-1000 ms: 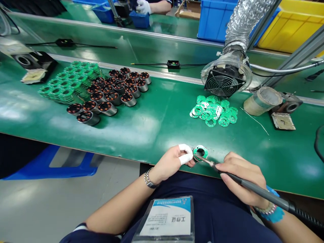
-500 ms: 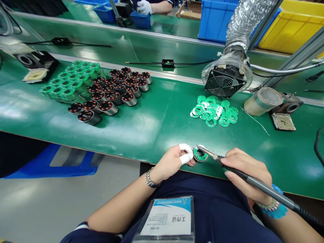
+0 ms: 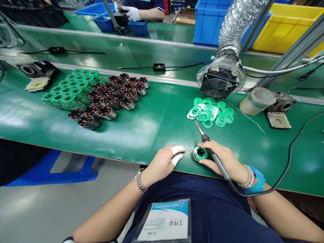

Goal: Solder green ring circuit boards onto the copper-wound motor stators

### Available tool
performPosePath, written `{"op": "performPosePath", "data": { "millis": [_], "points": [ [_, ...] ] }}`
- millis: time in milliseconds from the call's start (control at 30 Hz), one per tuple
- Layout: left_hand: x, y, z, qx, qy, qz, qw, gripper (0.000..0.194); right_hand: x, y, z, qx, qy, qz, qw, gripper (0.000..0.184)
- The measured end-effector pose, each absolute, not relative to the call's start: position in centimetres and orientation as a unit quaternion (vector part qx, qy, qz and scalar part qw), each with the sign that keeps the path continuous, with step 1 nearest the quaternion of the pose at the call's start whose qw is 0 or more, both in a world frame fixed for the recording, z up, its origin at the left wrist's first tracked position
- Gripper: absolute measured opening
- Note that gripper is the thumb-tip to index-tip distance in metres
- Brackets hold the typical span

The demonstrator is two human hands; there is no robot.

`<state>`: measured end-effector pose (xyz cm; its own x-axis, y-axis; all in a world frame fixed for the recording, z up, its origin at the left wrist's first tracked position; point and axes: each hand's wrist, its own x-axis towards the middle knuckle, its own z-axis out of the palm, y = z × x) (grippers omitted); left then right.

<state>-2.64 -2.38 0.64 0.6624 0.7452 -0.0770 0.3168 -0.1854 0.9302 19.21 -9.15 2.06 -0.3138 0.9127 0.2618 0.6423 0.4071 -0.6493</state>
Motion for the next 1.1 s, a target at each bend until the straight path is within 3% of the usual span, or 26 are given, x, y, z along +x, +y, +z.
{"op": "performPosePath", "data": {
  "millis": [133,300,467,667,933,1100],
  "points": [
    [-2.3,-2.8,0.6,0.79,0.319,0.194,0.486,0.013,18.3,-10.5,1.3,-0.552,-0.741,0.168,0.345,0.038],
    [-0.5,-3.6,1.1,0.645,0.362,0.226,0.634,0.009,17.2,-11.3,0.8,-0.578,-0.717,0.13,0.367,0.038],
    [0.8,-3.3,1.6,0.554,0.369,0.179,0.725,0.011,17.1,-10.7,1.7,-0.552,-0.715,0.128,0.41,0.035],
    [0.7,-3.1,1.3,0.553,0.35,0.179,0.735,0.012,16.5,-9.2,2.8,-0.509,-0.732,0.127,0.434,0.021],
    [0.1,-4.6,1.3,0.552,0.367,0.215,0.717,0.014,16.0,-10.2,2.5,-0.518,-0.751,0.1,0.398,0.025],
    [-0.2,-4.8,1.2,0.531,0.393,0.177,0.73,0.016,16.9,-11.5,3.4,-0.542,-0.712,0.116,0.431,0.022]
  ]
}}
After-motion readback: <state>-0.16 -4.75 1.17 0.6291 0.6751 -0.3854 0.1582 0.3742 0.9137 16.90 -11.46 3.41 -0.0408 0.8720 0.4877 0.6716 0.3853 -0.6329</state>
